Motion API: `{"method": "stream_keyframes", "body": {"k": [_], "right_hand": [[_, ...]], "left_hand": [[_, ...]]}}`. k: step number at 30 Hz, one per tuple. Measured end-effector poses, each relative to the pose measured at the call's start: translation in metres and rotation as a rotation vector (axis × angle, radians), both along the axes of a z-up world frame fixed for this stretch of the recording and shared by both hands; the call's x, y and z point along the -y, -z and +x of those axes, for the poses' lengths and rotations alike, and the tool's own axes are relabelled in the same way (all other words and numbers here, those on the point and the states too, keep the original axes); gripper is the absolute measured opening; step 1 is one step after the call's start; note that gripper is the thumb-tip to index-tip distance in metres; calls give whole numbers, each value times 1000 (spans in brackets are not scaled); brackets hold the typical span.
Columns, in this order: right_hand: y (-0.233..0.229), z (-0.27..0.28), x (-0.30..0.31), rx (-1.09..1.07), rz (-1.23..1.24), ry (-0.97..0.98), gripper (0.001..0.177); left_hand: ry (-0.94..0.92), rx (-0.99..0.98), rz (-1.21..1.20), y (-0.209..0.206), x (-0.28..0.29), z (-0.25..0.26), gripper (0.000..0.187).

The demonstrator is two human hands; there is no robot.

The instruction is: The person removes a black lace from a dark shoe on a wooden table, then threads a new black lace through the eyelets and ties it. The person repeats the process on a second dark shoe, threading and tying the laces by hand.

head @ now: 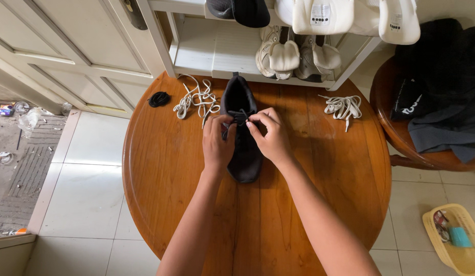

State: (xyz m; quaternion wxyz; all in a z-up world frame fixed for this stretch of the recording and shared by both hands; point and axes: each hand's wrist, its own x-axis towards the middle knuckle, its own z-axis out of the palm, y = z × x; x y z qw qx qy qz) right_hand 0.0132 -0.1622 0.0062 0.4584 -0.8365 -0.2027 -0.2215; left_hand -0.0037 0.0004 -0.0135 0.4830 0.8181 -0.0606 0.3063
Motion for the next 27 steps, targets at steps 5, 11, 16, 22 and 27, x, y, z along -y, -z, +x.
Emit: {"method": "stream_keyframes", "body": {"k": [5, 11, 16, 22, 27], "right_hand": [[-6, 0, -2, -19, 16, -16, 11], [-9, -1, -4, -31, 24, -19, 11], [-11, 0, -1, -96, 42, -26, 8], [-11, 3, -1, -133, 93, -30, 9], [-12, 4, -2, -105, 123, -37, 10]], "left_hand": [[-15, 143, 134, -5, 1, -3, 27], [-22, 141, 182, -9, -1, -2, 21], [49, 3, 30, -17, -7, -1, 17], [108, -85, 2, -33, -23, -1, 17], [77, -75, -102, -34, -30, -2, 17]]}}
